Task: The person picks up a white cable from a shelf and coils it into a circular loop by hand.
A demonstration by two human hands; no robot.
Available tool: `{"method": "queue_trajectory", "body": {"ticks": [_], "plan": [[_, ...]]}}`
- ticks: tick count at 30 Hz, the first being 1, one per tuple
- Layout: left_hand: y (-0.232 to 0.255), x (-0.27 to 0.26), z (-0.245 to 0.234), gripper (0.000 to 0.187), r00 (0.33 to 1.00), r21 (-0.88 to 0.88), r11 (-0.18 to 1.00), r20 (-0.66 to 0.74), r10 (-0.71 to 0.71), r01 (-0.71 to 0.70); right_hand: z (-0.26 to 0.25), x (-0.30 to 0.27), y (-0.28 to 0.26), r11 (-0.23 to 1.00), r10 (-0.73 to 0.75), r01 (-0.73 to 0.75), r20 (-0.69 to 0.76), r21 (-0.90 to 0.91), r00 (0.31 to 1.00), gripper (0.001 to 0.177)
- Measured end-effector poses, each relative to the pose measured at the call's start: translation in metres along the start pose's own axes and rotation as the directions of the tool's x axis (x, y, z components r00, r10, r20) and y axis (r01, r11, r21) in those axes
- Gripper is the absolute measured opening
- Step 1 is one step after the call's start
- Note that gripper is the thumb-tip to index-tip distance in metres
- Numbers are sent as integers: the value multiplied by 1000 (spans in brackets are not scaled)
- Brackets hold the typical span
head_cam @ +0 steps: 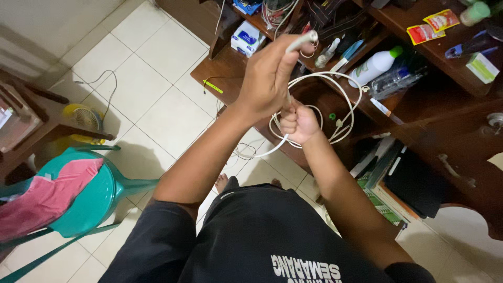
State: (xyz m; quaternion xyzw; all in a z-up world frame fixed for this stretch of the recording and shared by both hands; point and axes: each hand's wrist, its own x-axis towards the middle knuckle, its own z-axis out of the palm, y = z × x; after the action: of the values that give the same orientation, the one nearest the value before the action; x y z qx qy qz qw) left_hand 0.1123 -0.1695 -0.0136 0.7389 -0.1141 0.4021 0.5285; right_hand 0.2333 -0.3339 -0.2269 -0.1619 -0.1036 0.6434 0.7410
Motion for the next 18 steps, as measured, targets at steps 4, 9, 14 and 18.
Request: {"method": "queue_trajectory", "body": {"ticks": [4, 9, 14, 18], "plan": [[0, -11, -1, 31, 999, -11, 1000, 33, 26, -25, 3, -6, 7, 1000, -8, 7, -57, -24, 998, 38], [4, -14, -2, 28, 996, -28, 998, 65, 61, -59, 7, -10, 9, 994, -18, 10, -64, -113, 998, 37], [10, -3, -15, 27, 997, 108, 991, 24, 77, -79, -17, -6, 11, 1000, -5, 6, -112, 2, 994, 38], [-10, 18, -45, 19, 988, 351, 935, -123, 94, -45, -22, -16, 12, 998, -7, 1, -95, -68, 995, 34]]}}
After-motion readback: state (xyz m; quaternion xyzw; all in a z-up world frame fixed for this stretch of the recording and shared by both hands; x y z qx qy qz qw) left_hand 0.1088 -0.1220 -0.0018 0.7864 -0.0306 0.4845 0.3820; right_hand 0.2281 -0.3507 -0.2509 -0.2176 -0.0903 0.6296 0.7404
